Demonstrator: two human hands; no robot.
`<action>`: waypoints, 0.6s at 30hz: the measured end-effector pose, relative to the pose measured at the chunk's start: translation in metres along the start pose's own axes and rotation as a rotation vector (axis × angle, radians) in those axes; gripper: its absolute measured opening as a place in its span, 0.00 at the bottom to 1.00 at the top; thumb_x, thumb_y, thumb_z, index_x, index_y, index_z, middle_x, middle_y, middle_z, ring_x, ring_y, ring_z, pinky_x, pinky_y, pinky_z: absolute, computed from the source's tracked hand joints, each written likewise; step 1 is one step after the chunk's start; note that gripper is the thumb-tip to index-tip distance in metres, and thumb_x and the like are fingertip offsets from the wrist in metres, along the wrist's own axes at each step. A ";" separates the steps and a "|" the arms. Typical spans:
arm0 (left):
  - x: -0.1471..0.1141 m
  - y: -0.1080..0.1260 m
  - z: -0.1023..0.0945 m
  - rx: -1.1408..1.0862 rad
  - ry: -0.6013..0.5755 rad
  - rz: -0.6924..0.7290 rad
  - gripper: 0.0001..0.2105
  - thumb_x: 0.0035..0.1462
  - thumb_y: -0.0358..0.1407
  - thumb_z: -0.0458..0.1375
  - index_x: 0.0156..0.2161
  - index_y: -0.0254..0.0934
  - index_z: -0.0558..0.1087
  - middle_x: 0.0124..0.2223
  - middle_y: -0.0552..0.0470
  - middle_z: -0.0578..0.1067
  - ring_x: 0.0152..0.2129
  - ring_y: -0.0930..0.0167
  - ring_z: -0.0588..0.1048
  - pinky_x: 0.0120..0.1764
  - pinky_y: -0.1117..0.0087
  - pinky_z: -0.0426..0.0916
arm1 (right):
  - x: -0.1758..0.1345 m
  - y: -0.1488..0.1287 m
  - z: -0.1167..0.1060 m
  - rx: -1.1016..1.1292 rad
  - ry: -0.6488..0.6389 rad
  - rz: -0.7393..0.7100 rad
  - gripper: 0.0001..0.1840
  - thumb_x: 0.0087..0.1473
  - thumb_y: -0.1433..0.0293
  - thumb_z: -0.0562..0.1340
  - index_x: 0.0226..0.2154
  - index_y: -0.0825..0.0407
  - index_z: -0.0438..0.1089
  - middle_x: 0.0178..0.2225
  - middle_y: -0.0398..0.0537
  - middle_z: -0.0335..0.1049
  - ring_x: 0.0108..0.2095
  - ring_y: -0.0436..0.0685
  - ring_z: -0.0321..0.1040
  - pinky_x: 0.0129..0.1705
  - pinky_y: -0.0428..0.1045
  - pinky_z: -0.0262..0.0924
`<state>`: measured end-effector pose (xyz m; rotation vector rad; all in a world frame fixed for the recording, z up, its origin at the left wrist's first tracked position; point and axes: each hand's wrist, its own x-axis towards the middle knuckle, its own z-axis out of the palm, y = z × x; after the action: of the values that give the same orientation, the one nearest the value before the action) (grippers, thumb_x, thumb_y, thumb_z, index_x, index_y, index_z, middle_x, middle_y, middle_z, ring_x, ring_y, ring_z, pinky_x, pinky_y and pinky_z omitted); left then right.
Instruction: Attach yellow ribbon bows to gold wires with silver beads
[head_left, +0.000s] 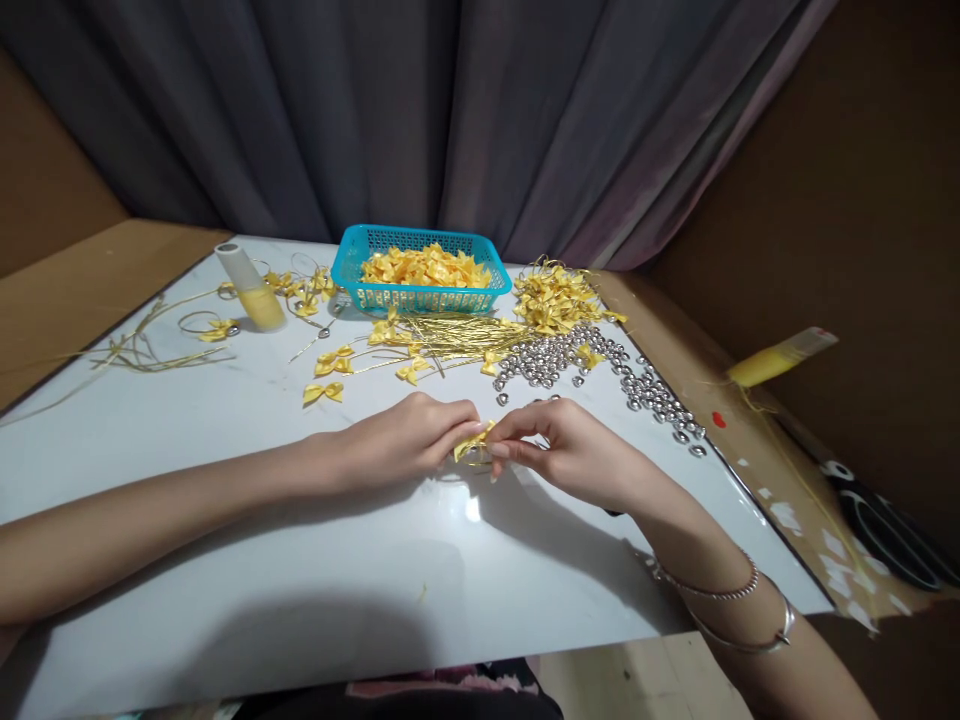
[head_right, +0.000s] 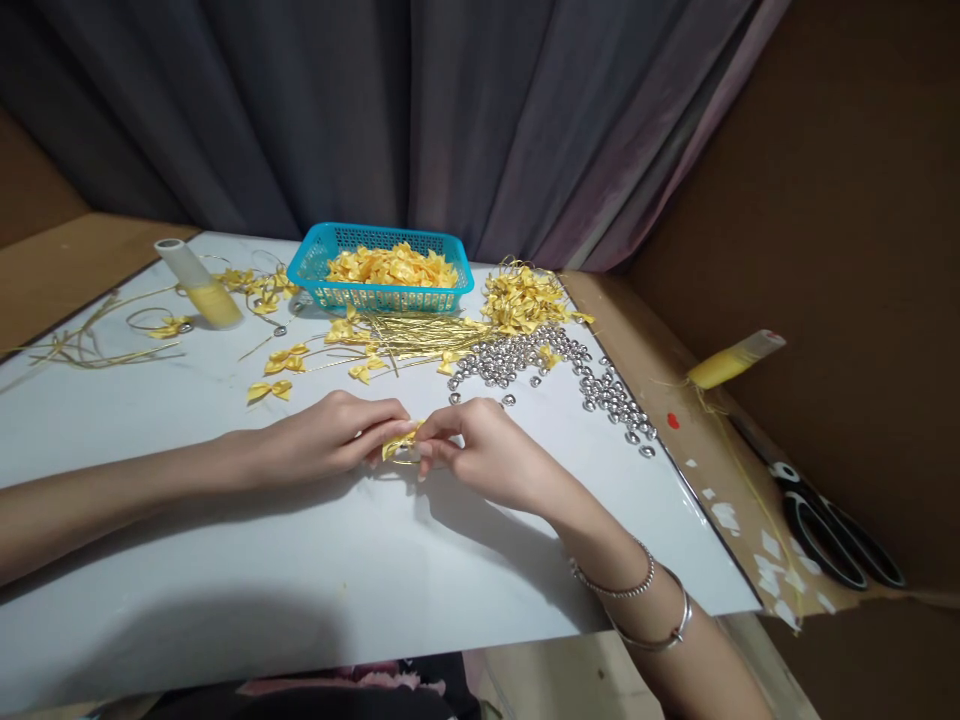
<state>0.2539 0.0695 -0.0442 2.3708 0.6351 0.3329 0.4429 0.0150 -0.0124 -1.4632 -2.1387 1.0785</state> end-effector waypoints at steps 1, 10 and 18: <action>-0.001 0.001 0.000 0.030 0.015 -0.002 0.15 0.64 0.37 0.43 0.33 0.35 0.69 0.23 0.54 0.68 0.20 0.75 0.66 0.25 0.74 0.56 | 0.000 -0.001 0.001 -0.022 0.021 0.001 0.13 0.54 0.79 0.57 0.25 0.53 0.74 0.26 0.44 0.74 0.28 0.51 0.67 0.34 0.47 0.58; 0.000 0.000 0.002 0.013 -0.009 -0.052 0.14 0.65 0.39 0.42 0.32 0.36 0.64 0.23 0.56 0.68 0.19 0.75 0.66 0.25 0.75 0.57 | -0.002 -0.005 0.006 -0.203 0.099 -0.070 0.14 0.52 0.84 0.56 0.25 0.53 0.73 0.27 0.43 0.73 0.32 0.51 0.67 0.42 0.50 0.54; -0.001 -0.001 0.001 -0.002 -0.044 0.018 0.13 0.65 0.39 0.40 0.32 0.37 0.60 0.23 0.56 0.65 0.19 0.75 0.64 0.24 0.74 0.56 | -0.003 -0.004 0.008 -0.244 0.149 -0.074 0.13 0.50 0.85 0.57 0.24 0.54 0.71 0.27 0.44 0.72 0.30 0.52 0.65 0.39 0.50 0.52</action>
<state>0.2536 0.0688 -0.0456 2.3762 0.5934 0.2885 0.4364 0.0086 -0.0141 -1.5019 -2.2588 0.6783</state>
